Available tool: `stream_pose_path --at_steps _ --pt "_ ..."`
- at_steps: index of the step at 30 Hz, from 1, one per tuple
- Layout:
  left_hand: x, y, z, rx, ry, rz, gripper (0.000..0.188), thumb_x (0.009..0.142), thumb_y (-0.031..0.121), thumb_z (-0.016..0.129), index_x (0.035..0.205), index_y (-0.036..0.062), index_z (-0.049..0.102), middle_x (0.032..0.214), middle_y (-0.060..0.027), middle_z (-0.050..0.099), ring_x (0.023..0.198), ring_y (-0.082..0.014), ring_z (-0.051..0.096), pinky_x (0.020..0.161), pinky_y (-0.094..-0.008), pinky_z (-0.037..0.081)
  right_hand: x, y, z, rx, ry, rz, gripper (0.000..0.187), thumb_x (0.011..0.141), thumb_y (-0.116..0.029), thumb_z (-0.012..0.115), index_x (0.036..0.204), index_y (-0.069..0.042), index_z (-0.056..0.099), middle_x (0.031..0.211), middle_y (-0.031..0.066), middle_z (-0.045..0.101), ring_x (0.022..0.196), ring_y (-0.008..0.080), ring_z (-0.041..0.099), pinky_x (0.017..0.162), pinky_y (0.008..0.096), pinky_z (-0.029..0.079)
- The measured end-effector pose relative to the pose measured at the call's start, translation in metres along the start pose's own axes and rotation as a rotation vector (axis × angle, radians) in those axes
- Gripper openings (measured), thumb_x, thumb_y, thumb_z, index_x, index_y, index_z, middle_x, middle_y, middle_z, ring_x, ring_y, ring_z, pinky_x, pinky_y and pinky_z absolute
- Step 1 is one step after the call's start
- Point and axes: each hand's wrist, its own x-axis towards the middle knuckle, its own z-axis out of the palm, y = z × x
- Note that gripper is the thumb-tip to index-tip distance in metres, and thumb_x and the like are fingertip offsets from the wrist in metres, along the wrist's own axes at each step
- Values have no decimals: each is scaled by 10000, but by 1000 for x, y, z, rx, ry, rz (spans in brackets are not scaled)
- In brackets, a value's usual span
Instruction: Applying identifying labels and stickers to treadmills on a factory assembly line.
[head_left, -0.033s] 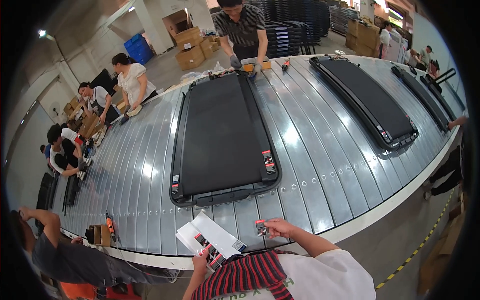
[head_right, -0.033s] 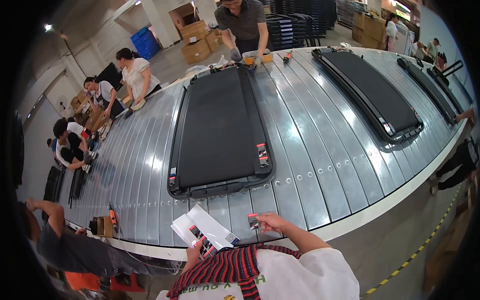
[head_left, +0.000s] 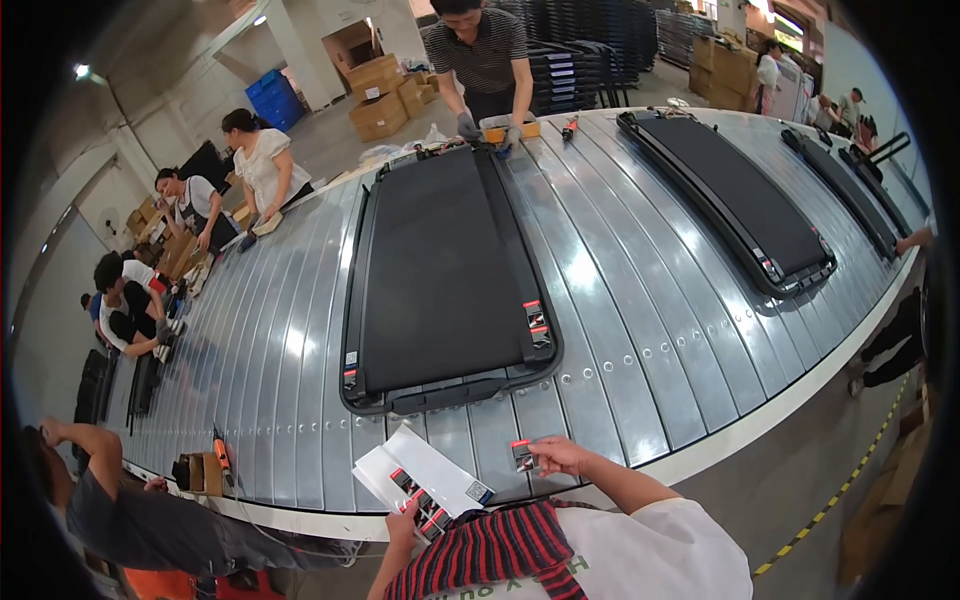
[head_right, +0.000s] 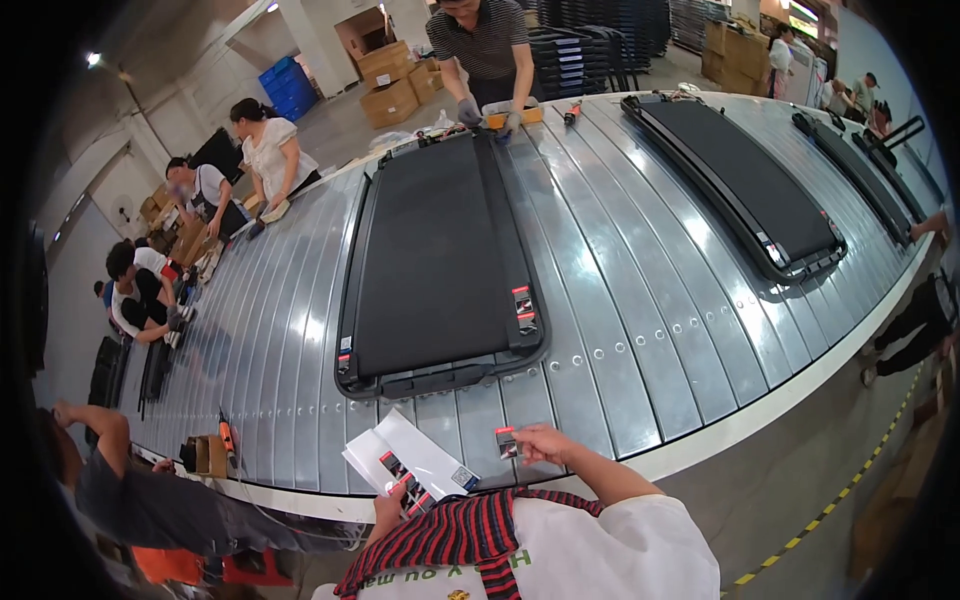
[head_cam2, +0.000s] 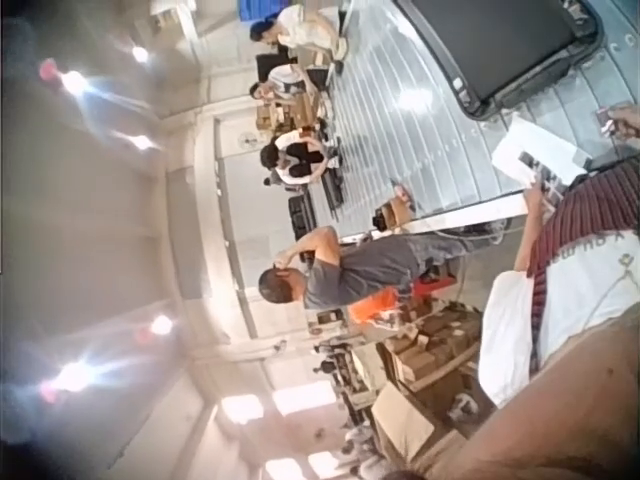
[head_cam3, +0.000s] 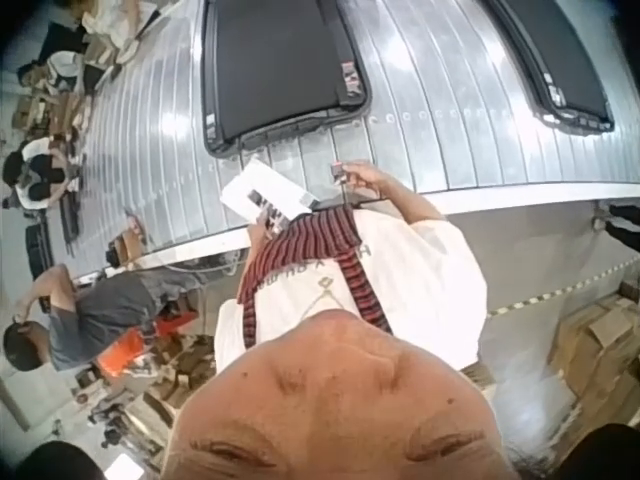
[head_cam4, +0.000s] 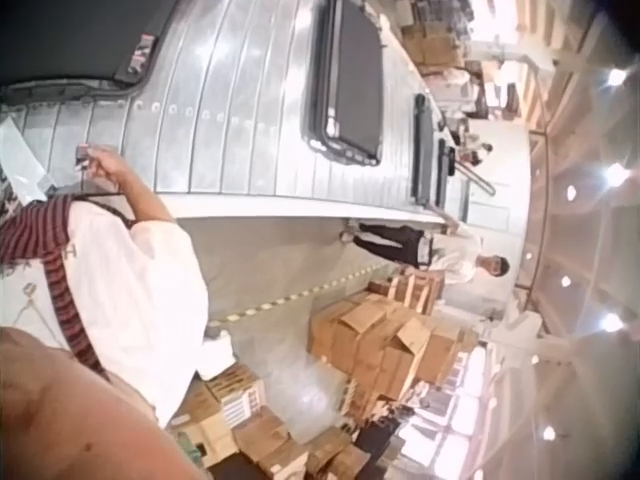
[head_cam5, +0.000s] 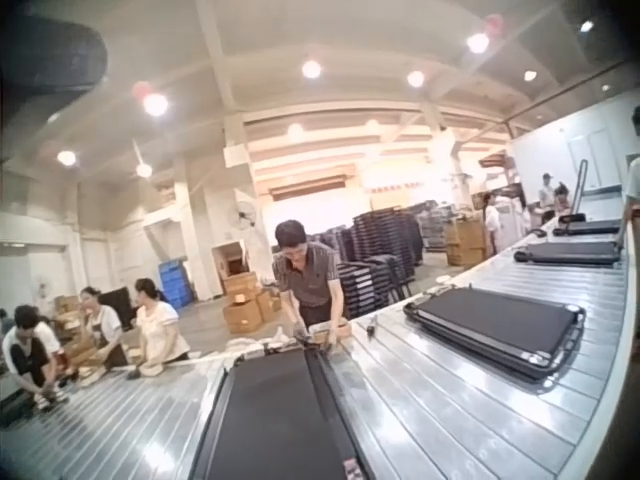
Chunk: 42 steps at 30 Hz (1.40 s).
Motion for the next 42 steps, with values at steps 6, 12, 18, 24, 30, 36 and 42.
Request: stream_pose_path --at_steps 6,12,18,24,30,36,42 --pt "-6 8 2 -54 -48 6 339 681 108 665 951 -51 537 850 -80 580 718 -163 550 635 -290 443 11 10 -9 -4 -4 -25 252 803 -291 538 808 -39 532 495 4 457 366 77 384 565 298 486" --pt "-15 17 4 -25 -37 -4 338 685 96 661 963 -47 531 851 -79 578 713 -161 550 633 -289 446 8 7 -6 4 -17 -15 249 808 -288 528 817 -39 528 488 5 448 363 77 381 569 300 484" --pt "-22 23 7 -20 -15 0 342 686 94 659 971 -43 528 852 -77 576 716 -162 549 638 -289 444 6 5 -5 -17 -6 -17 243 809 -284 527 811 -41 530 493 7 451 368 80 390 568 302 484" --pt "-10 10 4 -45 -32 3 333 688 89 655 968 -40 529 846 -74 576 717 -161 549 637 -288 444 6 5 -4 -3 2 -18 240 807 -270 532 797 -31 533 496 11 457 370 85 395 559 298 484" --pt "-3 1 1 -107 -55 4 342 676 100 669 958 -38 533 847 -74 576 722 -159 549 641 -288 443 3 2 -3 -25 -34 -33 238 803 -262 541 811 -24 534 501 14 465 383 90 415 540 293 483" --pt "-3 2 2 -84 -34 21 348 671 103 676 955 -36 533 849 -68 575 720 -155 546 646 -284 445 1 1 0 -1 -8 -21 216 803 -249 542 781 -35 517 506 13 467 393 88 419 534 293 486" --pt "-11 11 4 -70 -24 6 350 673 102 674 958 -42 531 857 -72 575 719 -156 546 646 -282 446 4 5 -3 16 -18 -14 194 806 -233 539 746 -53 499 508 11 469 395 85 419 552 301 496"
